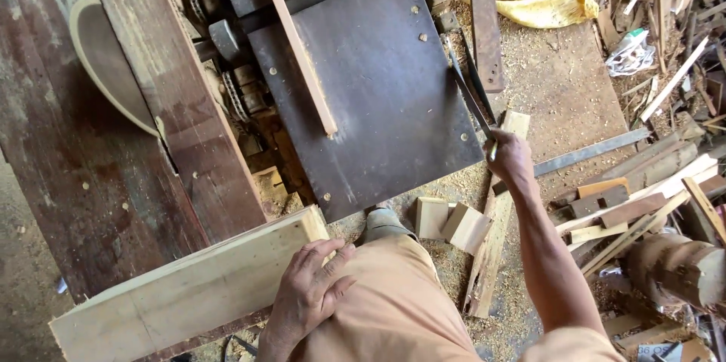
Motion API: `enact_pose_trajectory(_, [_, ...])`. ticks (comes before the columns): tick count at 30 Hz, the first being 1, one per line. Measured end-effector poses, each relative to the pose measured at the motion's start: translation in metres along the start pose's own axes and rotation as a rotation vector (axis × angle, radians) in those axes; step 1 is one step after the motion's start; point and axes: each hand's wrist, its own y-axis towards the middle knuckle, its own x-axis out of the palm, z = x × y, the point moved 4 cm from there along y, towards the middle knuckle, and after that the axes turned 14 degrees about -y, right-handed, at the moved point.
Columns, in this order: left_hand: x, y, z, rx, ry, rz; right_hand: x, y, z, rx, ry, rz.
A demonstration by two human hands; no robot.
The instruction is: The person marks a wooden plank with a pencil and a metal square, then uses a table saw to cut the plank along the marked line. The plank is split into two pieces.
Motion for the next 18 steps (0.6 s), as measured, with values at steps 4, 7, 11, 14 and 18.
enact_pose_trajectory(4, [0.007,0.016,0.003,0.012,-0.037,-0.029,-0.004,0.036,-0.032,-0.012,-0.011,-0.036])
enact_pose_trajectory(7, [0.016,0.024,0.002,0.039,-0.026,-0.054,0.003,0.039,-0.025,0.032,0.06,0.009])
enact_pose_trajectory(11, [0.018,0.019,-0.001,0.017,-0.032,-0.076,-0.002,0.033,-0.04,0.031,0.009,-0.094])
enact_pose_trajectory(14, [0.02,0.016,-0.003,0.005,-0.036,-0.076,0.003,0.047,-0.05,0.086,-0.058,-0.145])
enact_pose_trajectory(18, [0.02,0.026,0.002,0.009,-0.017,-0.114,-0.009,0.043,-0.065,0.168,-0.148,-0.229])
